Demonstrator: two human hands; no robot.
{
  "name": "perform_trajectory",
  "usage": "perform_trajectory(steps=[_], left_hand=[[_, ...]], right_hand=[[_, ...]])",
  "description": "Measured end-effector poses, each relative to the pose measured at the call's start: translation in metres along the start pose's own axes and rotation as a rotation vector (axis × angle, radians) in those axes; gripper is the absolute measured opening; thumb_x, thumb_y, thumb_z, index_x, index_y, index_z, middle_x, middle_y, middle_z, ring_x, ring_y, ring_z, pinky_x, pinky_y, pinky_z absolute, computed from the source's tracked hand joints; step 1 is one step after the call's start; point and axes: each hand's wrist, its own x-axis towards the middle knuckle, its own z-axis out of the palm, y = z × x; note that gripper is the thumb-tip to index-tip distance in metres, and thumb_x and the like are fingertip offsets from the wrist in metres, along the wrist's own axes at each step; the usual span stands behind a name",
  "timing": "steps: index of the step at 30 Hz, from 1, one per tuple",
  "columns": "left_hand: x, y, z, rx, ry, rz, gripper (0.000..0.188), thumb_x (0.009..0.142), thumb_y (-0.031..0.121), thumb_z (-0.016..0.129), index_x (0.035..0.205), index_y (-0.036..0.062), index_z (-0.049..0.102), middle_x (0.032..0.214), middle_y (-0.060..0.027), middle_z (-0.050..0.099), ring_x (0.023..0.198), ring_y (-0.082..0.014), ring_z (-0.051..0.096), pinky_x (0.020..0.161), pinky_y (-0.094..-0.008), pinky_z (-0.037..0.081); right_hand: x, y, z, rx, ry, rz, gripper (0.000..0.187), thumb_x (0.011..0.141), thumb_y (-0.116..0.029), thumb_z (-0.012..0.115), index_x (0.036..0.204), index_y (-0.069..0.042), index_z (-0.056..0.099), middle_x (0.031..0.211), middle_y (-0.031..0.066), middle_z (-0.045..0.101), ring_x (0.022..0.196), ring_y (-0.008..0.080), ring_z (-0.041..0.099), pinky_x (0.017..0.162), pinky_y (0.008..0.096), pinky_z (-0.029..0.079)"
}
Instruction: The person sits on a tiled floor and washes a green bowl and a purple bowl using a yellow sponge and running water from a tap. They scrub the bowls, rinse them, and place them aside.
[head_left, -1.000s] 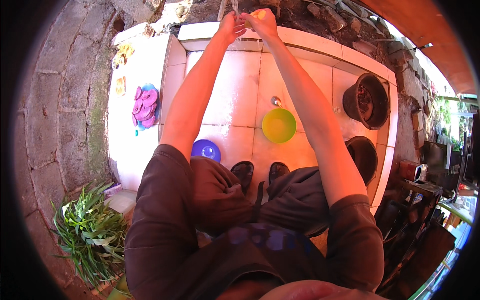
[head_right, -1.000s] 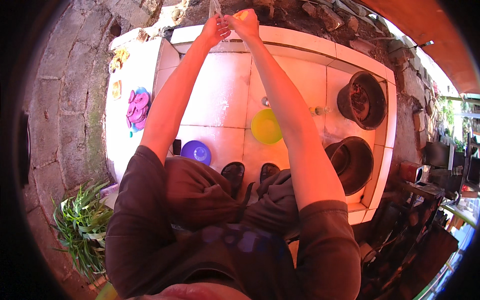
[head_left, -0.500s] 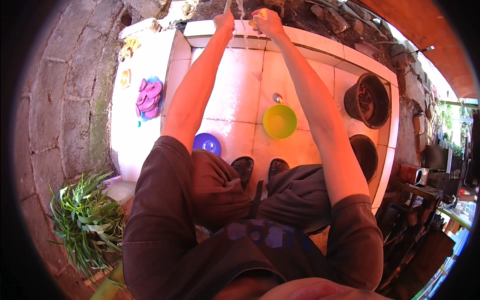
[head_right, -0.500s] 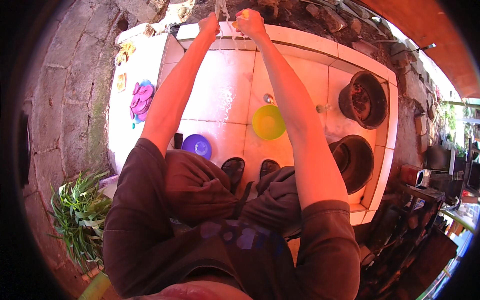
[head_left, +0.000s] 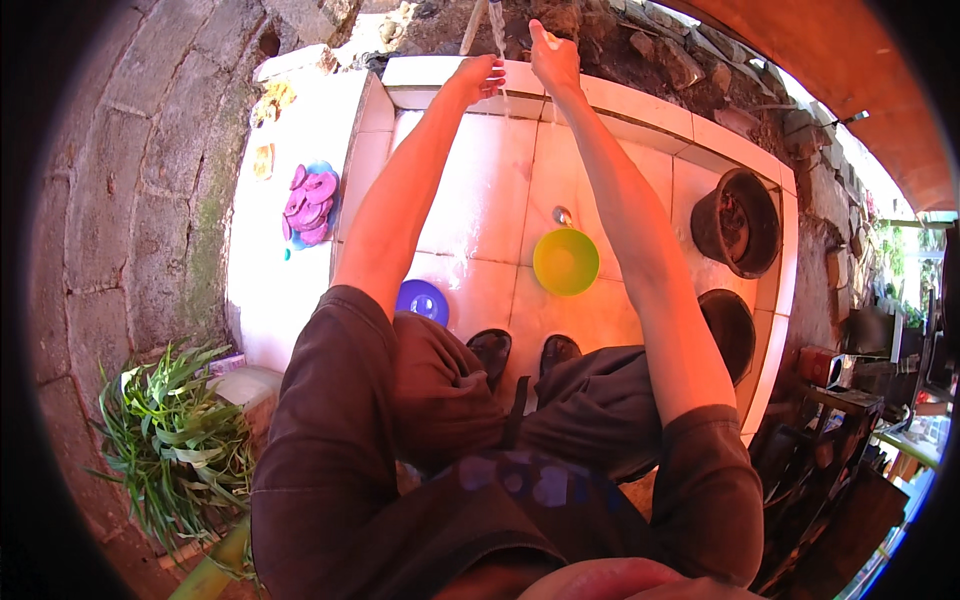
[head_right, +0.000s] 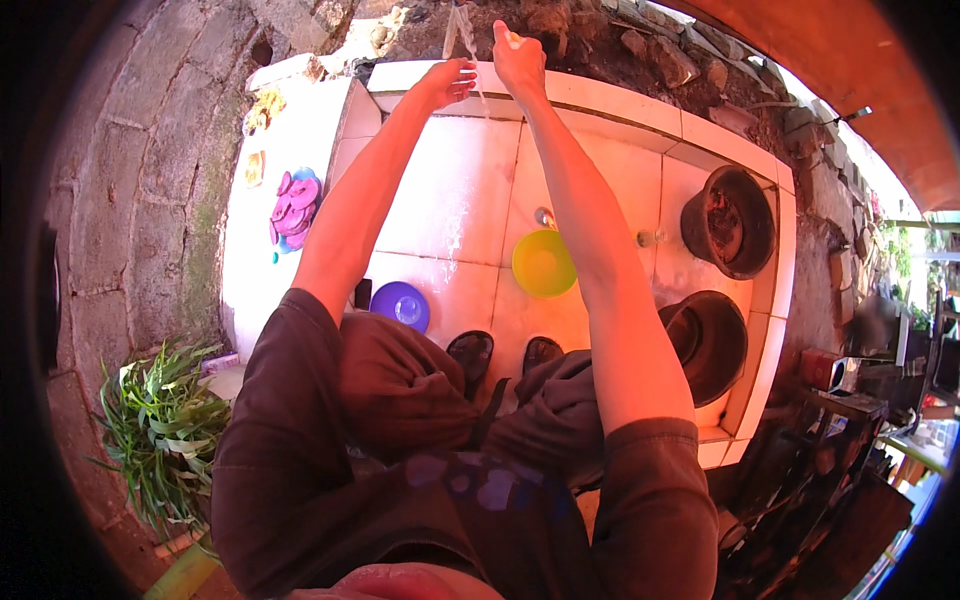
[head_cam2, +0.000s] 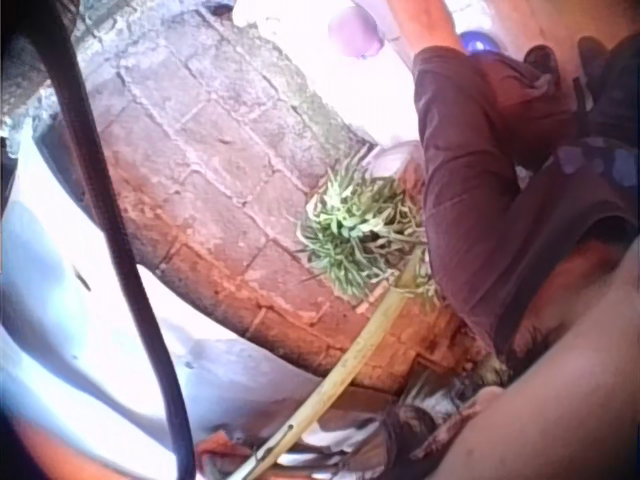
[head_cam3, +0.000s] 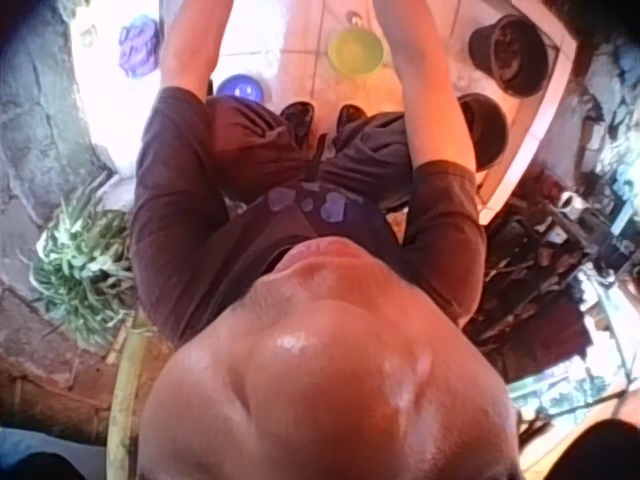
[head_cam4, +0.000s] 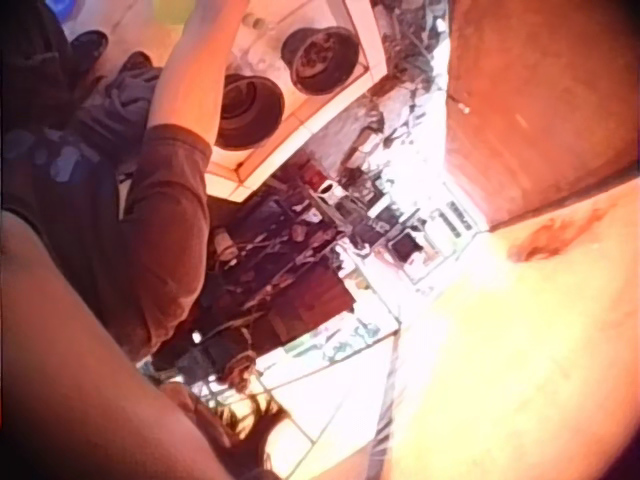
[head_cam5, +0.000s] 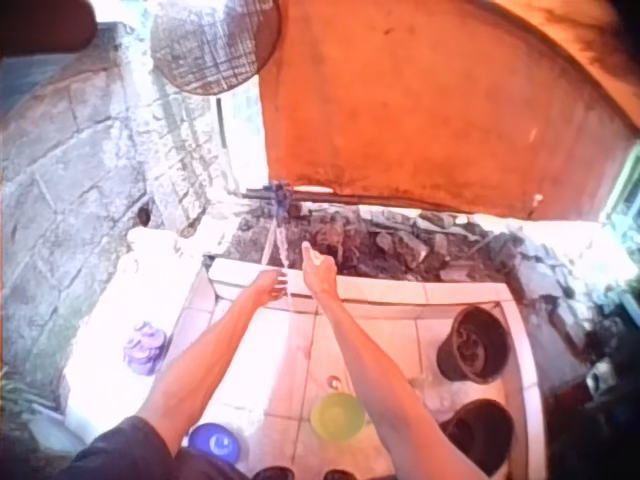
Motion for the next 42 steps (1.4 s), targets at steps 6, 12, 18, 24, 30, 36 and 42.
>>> perform_trajectory(steps=[6, 12, 18, 24, 30, 36, 42], left_hand=[[-0.003, 0.020, 0.028, -0.117, 0.224, 0.174, 0.032, 0.103, 0.030, 0.044, 0.121, 0.0051, 0.054, 0.111, -0.0118, 0.064, 0.097, -0.0231, 0.066, 0.079, -0.0405, 0.055], [-0.006, 0.014, 0.036, -0.343, -0.156, 0.044, 0.062, 0.105, 0.056, 0.043, 0.137, 0.0049, 0.053, 0.130, -0.0121, 0.064, 0.120, -0.0283, 0.062, 0.108, -0.0511, 0.047], [0.007, 0.007, 0.017, -0.258, -0.183, 0.050, 0.041, 0.101, 0.051, 0.059, 0.111, 0.0109, 0.061, 0.098, -0.0059, 0.066, 0.082, -0.0177, 0.064, 0.066, -0.0315, 0.053], [0.096, -0.026, -0.013, -0.277, -0.219, 0.154, 0.030, 0.098, 0.035, 0.069, 0.097, 0.0072, 0.057, 0.086, -0.0055, 0.058, 0.060, -0.0129, 0.048, 0.041, -0.0225, 0.032], [0.117, -0.029, -0.021, -0.259, -0.132, 0.274, 0.020, 0.099, 0.022, 0.068, 0.103, 0.0047, 0.061, 0.087, -0.0079, 0.062, 0.061, -0.0156, 0.053, 0.051, -0.0255, 0.045], [0.052, -0.009, 0.024, -0.477, -0.017, 0.244, 0.019, 0.101, 0.021, 0.066, 0.105, 0.0033, 0.063, 0.077, -0.0051, 0.058, 0.055, -0.0124, 0.050, 0.048, -0.0245, 0.043], [0.049, -0.015, 0.027, -0.450, 0.013, 0.283, 0.020, 0.101, 0.012, 0.062, 0.115, -0.0024, 0.062, 0.090, -0.0104, 0.062, 0.060, -0.0109, 0.050, 0.052, -0.0219, 0.042]], right_hand=[[0.006, 0.004, 0.016, 0.553, -0.100, 0.113, 0.063, 0.101, -0.061, 0.044, 0.099, -0.003, 0.069, 0.094, 0.0129, 0.073, 0.085, 0.0265, 0.070, 0.078, 0.0405, 0.053], [-0.001, 0.017, 0.038, 0.181, -0.131, -0.206, 0.054, 0.101, -0.036, 0.048, 0.142, -0.002, 0.053, 0.133, 0.0213, 0.064, 0.121, 0.0353, 0.062, 0.102, 0.0416, 0.050], [0.002, 0.027, 0.019, -0.240, -0.092, -0.321, 0.067, 0.089, -0.038, 0.072, 0.144, -0.004, 0.056, 0.143, 0.0235, 0.059, 0.134, 0.0379, 0.056, 0.113, 0.0423, 0.043], [0.020, 0.066, -0.013, -0.187, -0.226, -0.148, 0.043, 0.090, -0.037, 0.073, 0.117, -0.003, 0.075, 0.113, 0.0199, 0.075, 0.109, 0.0321, 0.072, 0.096, 0.0392, 0.054], [0.034, 0.110, -0.035, -0.370, -0.231, -0.117, 0.036, 0.093, -0.035, 0.071, 0.115, -0.007, 0.076, 0.109, 0.0146, 0.076, 0.103, 0.0258, 0.072, 0.092, 0.0380, 0.055], [0.039, 0.132, -0.041, -0.468, -0.240, -0.147, 0.032, 0.092, -0.032, 0.070, 0.109, -0.007, 0.077, 0.109, 0.0165, 0.076, 0.105, 0.0283, 0.072, 0.094, 0.0395, 0.055], [0.029, 0.145, -0.048, -0.581, -0.274, -0.161, 0.027, 0.088, -0.025, 0.066, 0.103, -0.004, 0.077, 0.106, 0.0225, 0.075, 0.105, 0.0349, 0.072, 0.094, 0.0427, 0.055]])
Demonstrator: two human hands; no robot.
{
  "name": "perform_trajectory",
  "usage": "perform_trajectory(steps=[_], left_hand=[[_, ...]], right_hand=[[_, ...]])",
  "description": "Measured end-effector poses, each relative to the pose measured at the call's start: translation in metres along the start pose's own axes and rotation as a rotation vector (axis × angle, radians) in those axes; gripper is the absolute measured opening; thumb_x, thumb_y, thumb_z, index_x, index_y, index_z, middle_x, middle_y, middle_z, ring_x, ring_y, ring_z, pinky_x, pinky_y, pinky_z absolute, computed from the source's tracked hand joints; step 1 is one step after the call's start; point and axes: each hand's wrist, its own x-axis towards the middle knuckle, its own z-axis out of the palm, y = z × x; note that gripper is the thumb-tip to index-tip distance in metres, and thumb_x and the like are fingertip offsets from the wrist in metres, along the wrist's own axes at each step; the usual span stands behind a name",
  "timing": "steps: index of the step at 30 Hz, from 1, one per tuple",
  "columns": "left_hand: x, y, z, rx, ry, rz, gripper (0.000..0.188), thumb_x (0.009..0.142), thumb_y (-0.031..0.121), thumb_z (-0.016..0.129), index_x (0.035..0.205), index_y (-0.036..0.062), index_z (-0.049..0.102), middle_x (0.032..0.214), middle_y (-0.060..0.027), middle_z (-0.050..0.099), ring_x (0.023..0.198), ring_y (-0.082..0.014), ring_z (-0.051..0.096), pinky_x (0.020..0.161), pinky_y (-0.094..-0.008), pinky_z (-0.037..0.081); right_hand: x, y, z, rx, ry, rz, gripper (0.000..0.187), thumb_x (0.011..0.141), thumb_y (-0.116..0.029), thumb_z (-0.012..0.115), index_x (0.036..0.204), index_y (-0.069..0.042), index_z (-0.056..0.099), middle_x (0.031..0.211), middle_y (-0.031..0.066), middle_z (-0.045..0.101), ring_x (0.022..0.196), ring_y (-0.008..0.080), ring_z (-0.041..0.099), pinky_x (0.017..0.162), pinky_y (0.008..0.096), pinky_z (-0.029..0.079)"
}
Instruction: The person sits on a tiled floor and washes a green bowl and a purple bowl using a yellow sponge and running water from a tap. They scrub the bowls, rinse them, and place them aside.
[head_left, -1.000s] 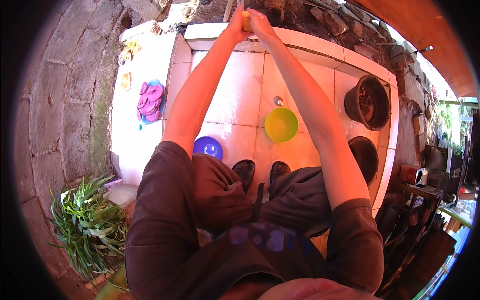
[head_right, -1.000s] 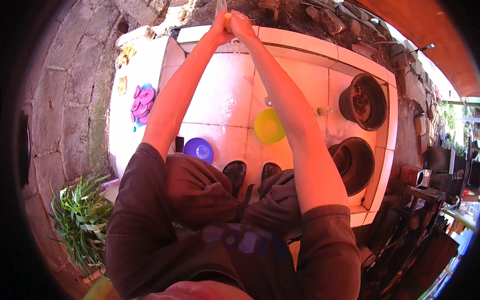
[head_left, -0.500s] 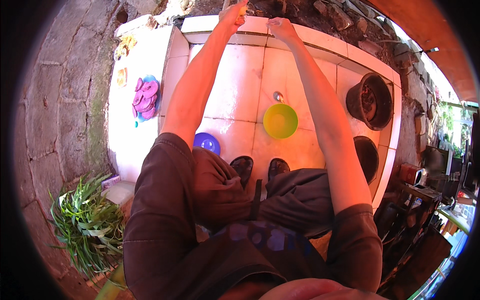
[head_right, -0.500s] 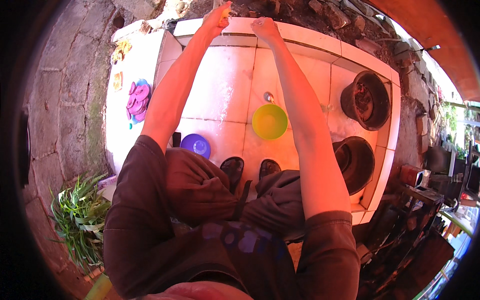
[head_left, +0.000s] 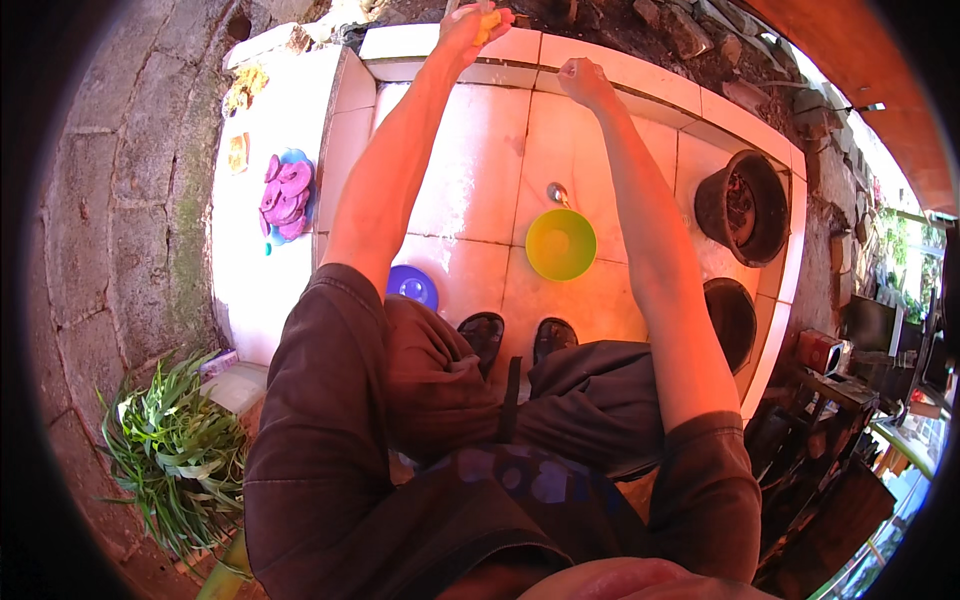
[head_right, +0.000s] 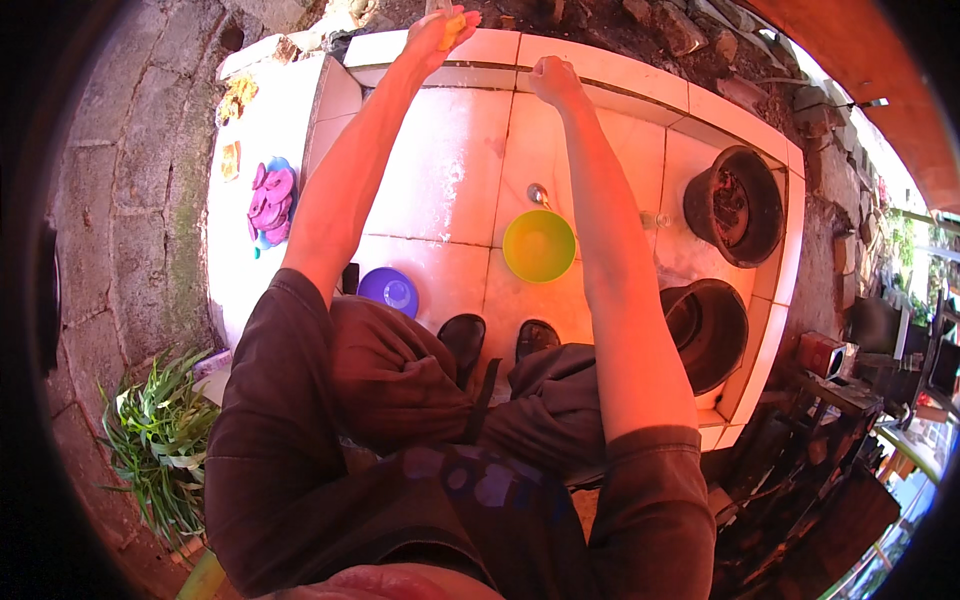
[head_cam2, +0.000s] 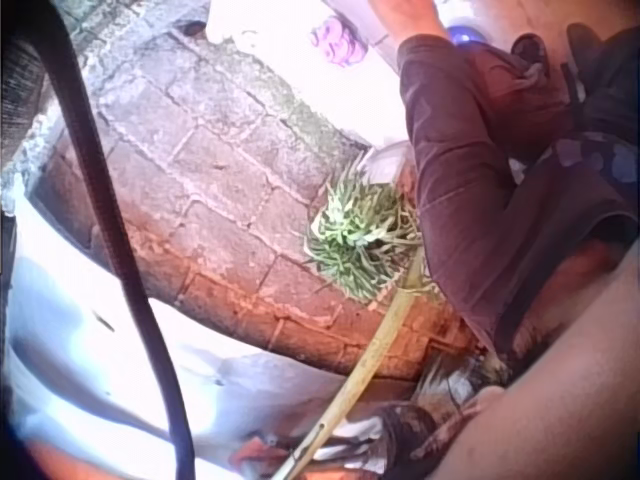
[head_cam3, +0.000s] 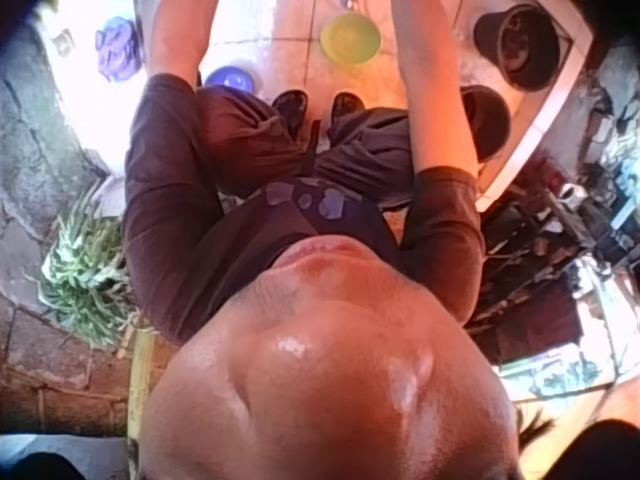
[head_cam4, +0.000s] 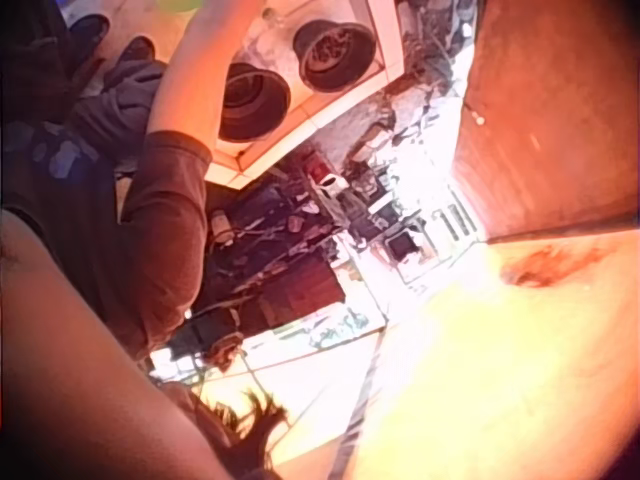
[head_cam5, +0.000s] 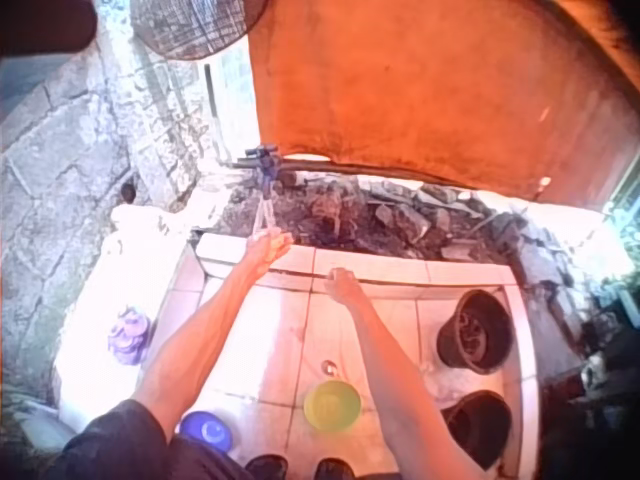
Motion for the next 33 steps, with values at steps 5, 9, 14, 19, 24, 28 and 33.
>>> perform_trajectory(steps=[5, 9, 14, 19, 24, 28, 33], left_hand=[[0.035, 0.001, -0.046, 0.123, -0.232, -0.037, 0.026, 0.100, 0.007, 0.058, 0.122, -0.0064, 0.061, 0.096, -0.0129, 0.066, 0.068, -0.0140, 0.055, 0.056, -0.0242, 0.047], [0.056, -0.017, -0.055, 0.038, -0.221, -0.031, 0.017, 0.104, 0.018, 0.059, 0.107, 0.0013, 0.063, 0.071, -0.0050, 0.054, 0.053, -0.0120, 0.045, 0.045, -0.0264, 0.037], [0.057, -0.030, -0.047, -0.043, -0.172, -0.013, 0.028, 0.107, 0.028, 0.055, 0.089, 0.0082, 0.059, 0.060, -0.0016, 0.048, 0.043, -0.0110, 0.039, 0.039, -0.0263, 0.030], [0.051, -0.026, -0.035, -0.004, -0.061, -0.051, 0.043, 0.109, 0.042, 0.047, 0.078, 0.0116, 0.050, 0.055, -0.0019, 0.044, 0.040, -0.0134, 0.037, 0.036, -0.0293, 0.027], [0.059, -0.032, -0.029, 0.024, 0.058, -0.010, 0.049, 0.110, 0.045, 0.041, 0.076, 0.0116, 0.049, 0.053, -0.0034, 0.042, 0.038, -0.0164, 0.039, 0.034, -0.0332, 0.028], [0.067, -0.036, -0.037, 0.012, 0.058, 0.032, 0.052, 0.110, 0.048, 0.039, 0.073, 0.0121, 0.047, 0.050, -0.0029, 0.038, 0.036, -0.0168, 0.035, 0.032, -0.0343, 0.024], [0.043, -0.025, -0.041, 0.177, 0.011, -0.085, 0.035, 0.103, 0.033, 0.049, 0.107, -0.0008, 0.057, 0.081, -0.0116, 0.058, 0.064, -0.0191, 0.054, 0.051, -0.0342, 0.047]], right_hand=[[-0.008, 0.008, -0.004, -0.039, -0.049, 0.030, 0.027, 0.087, -0.022, 0.065, 0.102, -0.002, 0.076, 0.104, 0.0238, 0.074, 0.105, 0.0359, 0.072, 0.094, 0.0431, 0.055], [-0.007, 0.011, -0.005, -0.029, -0.046, 0.043, 0.029, 0.087, -0.025, 0.068, 0.102, -0.002, 0.076, 0.103, 0.0210, 0.075, 0.102, 0.0334, 0.072, 0.092, 0.0426, 0.055], [-0.005, 0.006, -0.004, -0.031, -0.048, 0.022, 0.029, 0.087, -0.025, 0.067, 0.102, -0.003, 0.076, 0.103, 0.0201, 0.075, 0.101, 0.0333, 0.072, 0.091, 0.0422, 0.055], [-0.007, -0.006, -0.006, -0.033, -0.036, 0.018, 0.029, 0.087, -0.026, 0.067, 0.102, -0.003, 0.077, 0.102, 0.0195, 0.076, 0.100, 0.0319, 0.073, 0.090, 0.0414, 0.056], [-0.009, -0.013, -0.011, -0.017, -0.046, 0.007, 0.027, 0.088, -0.019, 0.061, 0.101, -0.001, 0.076, 0.104, 0.0250, 0.074, 0.105, 0.0387, 0.071, 0.095, 0.0442, 0.055], [-0.010, -0.011, -0.011, -0.016, -0.037, 0.018, 0.026, 0.088, -0.019, 0.061, 0.099, -0.002, 0.077, 0.104, 0.0256, 0.074, 0.107, 0.0392, 0.071, 0.096, 0.0444, 0.055], [-0.018, -0.001, -0.007, -0.059, -0.023, -0.001, 0.026, 0.087, -0.025, 0.067, 0.098, -0.004, 0.078, 0.097, 0.0184, 0.076, 0.096, 0.0316, 0.073, 0.088, 0.0411, 0.057]])
